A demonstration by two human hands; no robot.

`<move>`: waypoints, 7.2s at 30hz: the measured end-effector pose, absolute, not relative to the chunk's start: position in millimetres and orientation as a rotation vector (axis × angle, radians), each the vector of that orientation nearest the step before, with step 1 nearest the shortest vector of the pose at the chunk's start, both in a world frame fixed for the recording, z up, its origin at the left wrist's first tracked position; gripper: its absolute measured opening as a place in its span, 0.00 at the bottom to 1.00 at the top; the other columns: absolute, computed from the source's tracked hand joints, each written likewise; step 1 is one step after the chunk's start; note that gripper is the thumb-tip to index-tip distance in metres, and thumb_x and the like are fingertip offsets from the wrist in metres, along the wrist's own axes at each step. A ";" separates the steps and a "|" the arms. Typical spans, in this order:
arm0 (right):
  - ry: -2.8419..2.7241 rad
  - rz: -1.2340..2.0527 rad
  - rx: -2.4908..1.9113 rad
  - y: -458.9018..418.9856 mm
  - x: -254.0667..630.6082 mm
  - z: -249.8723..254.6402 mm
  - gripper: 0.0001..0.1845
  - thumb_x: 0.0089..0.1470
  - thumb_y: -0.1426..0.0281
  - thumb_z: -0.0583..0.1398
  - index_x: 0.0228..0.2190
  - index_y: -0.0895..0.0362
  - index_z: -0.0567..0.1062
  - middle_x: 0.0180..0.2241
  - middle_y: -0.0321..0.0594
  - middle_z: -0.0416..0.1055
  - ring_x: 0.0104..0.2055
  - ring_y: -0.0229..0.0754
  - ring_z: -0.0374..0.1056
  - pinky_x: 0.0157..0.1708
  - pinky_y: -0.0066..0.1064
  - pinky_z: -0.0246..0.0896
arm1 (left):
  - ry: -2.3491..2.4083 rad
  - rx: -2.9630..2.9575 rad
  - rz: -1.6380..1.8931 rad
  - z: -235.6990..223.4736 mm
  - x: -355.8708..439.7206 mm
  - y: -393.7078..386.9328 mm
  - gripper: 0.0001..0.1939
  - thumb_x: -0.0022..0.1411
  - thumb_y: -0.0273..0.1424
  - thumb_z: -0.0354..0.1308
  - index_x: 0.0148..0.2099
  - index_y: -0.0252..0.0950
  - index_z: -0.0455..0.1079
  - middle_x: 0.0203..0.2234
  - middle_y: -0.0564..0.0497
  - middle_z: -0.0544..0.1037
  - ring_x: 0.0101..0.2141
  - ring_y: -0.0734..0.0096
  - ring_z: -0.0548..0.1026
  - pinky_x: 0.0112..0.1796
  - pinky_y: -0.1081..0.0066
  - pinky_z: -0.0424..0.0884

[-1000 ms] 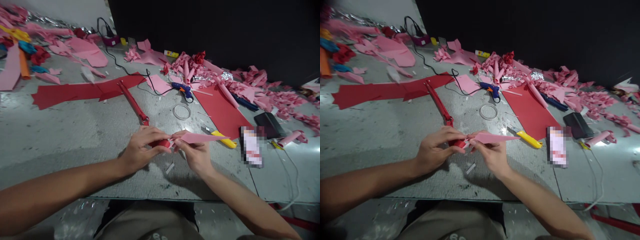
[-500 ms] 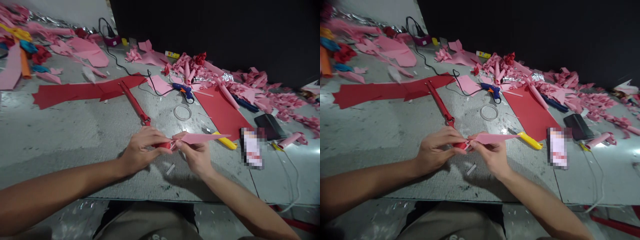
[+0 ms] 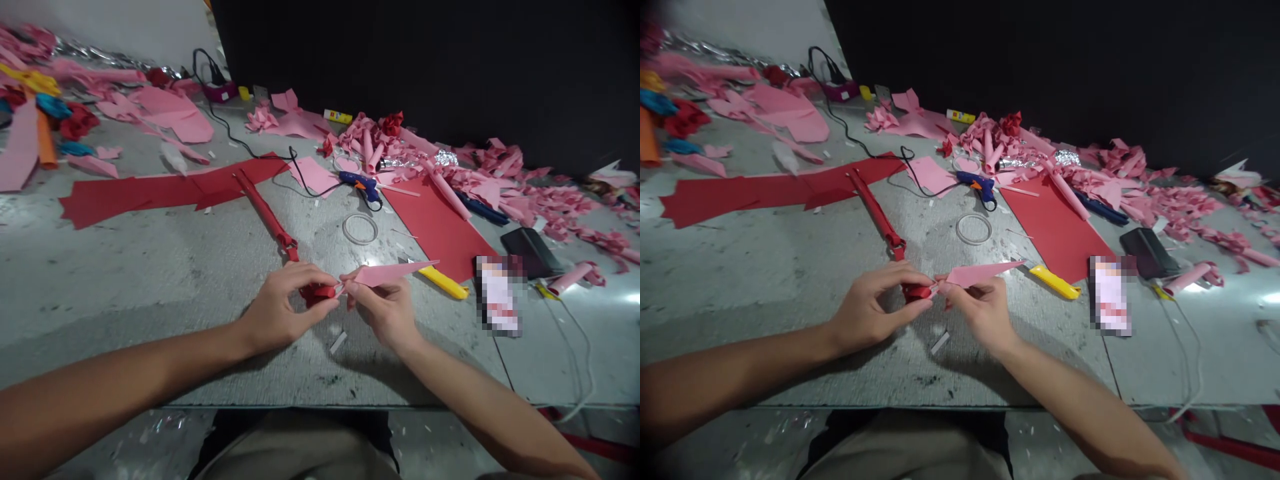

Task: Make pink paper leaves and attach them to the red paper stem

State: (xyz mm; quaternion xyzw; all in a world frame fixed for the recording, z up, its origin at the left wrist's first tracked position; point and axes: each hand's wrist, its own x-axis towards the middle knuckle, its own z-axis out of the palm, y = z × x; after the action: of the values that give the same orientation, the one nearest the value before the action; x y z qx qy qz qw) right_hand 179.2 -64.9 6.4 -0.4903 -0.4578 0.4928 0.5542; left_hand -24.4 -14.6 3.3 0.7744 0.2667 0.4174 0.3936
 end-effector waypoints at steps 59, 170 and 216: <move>-1.339 1.297 -1.194 -48.5 184.6 -5.7 0.19 0.59 0.53 0.71 0.37 0.58 0.87 0.20 0.32 0.70 0.21 0.37 0.62 0.23 0.30 0.60 | 0.798 1.900 0.918 2.0 -26.0 4.0 0.06 0.67 0.32 0.67 0.35 0.38 0.83 0.31 0.51 0.84 0.33 0.67 0.79 0.36 0.66 0.71; -1.877 1.551 -0.814 -39.3 255.9 27.8 0.34 0.53 0.51 0.78 0.55 0.55 0.85 0.50 0.47 0.85 0.40 0.41 0.76 0.40 0.33 0.74 | 0.777 1.439 0.749 8.7 -15.7 36.6 0.13 0.64 0.38 0.72 0.48 0.38 0.84 0.29 0.51 0.81 0.28 0.71 0.77 0.28 0.73 0.74; -2.122 0.124 -1.277 -55.4 210.3 0.2 0.20 0.76 0.68 0.53 0.34 0.55 0.81 0.27 0.37 0.80 0.25 0.37 0.67 0.29 0.35 0.49 | 0.959 1.971 0.966 10.9 -8.0 6.0 0.07 0.69 0.37 0.67 0.37 0.42 0.81 0.32 0.53 0.85 0.27 0.70 0.77 0.27 0.69 0.69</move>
State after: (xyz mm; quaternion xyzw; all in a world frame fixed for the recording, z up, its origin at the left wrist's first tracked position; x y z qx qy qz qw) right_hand 210.3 -55.4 0.2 -0.4871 -0.8094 0.0472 0.3248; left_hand -8.0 6.0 10.9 0.7663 0.3729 0.3756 0.3642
